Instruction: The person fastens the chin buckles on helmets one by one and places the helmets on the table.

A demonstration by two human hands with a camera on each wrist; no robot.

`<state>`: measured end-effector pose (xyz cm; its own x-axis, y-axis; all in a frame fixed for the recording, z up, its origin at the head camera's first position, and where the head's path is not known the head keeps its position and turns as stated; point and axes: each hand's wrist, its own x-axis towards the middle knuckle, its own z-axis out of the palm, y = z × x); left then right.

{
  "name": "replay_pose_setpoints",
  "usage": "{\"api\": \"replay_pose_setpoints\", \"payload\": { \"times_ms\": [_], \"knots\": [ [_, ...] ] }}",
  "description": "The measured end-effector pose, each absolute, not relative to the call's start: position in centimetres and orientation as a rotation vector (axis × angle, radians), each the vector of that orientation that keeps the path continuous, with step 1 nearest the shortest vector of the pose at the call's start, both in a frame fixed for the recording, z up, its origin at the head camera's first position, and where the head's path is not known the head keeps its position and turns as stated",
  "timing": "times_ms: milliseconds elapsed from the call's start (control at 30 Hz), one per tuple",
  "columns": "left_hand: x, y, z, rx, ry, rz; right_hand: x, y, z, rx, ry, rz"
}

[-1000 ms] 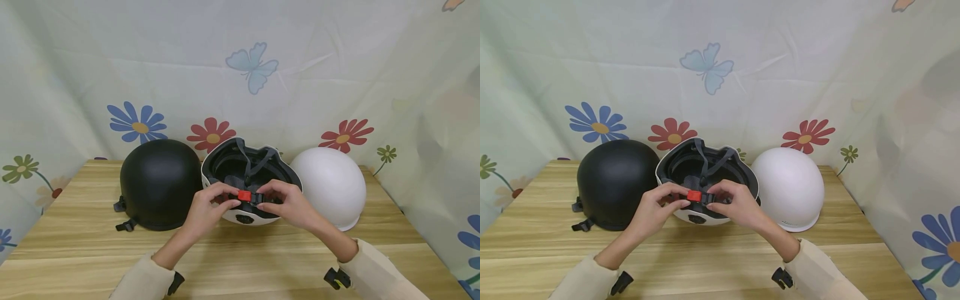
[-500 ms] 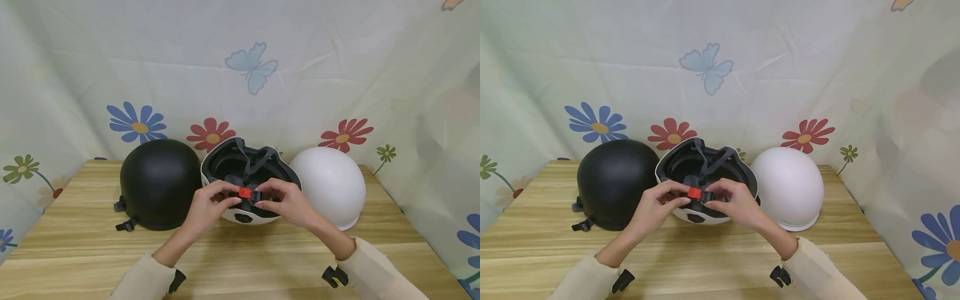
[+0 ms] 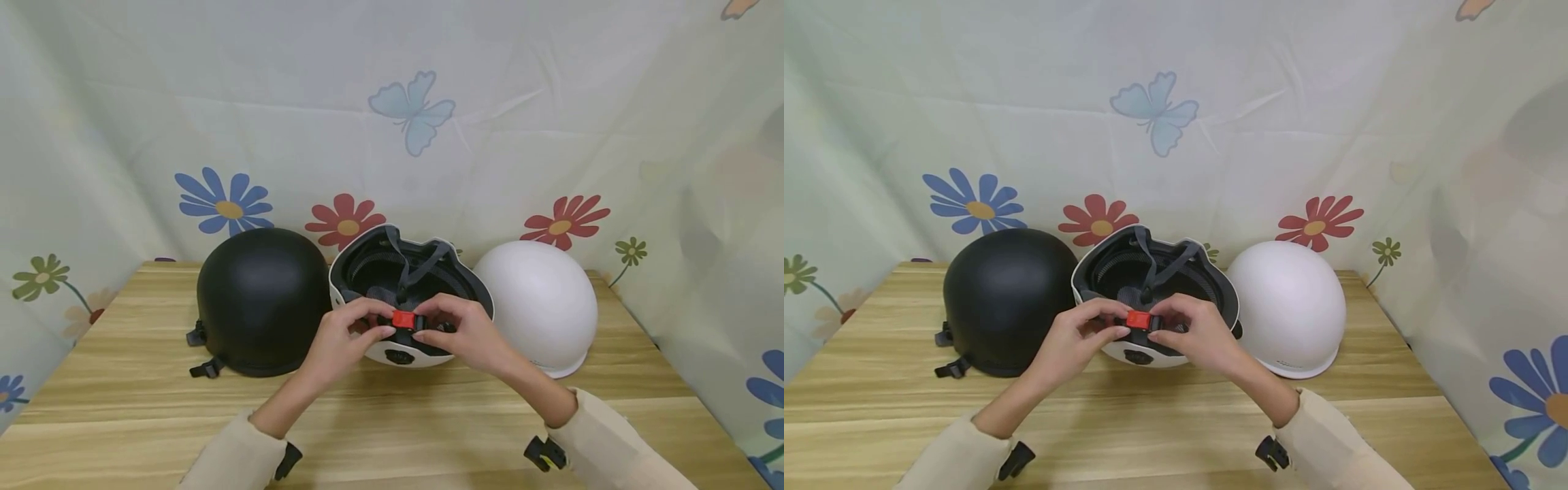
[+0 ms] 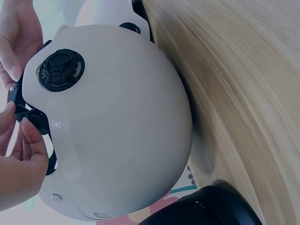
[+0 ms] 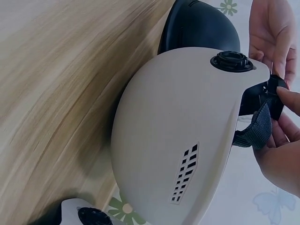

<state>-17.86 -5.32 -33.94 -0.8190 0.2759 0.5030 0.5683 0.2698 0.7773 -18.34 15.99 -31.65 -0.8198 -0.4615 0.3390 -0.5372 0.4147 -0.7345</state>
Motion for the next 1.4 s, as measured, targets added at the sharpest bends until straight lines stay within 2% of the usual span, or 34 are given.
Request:
{"api": "replay_pose_setpoints", "payload": {
  "times_ms": [733,967,1400],
  "knots": [
    [-18.0,-6.2,-35.2,-0.802,-2.354,-1.443,-18.8,18.6,-32.4,1.007,-2.534,1.485],
    [-17.9,-6.8,-35.3,-0.814,-2.404,-1.398,-18.7,20.2,-32.8,0.954,-2.577,1.469],
    [-18.2,-8.1,-35.7,-0.797,-2.531,-1.345,-18.6,24.2,-32.6,0.926,-2.65,1.244]
  ]
}}
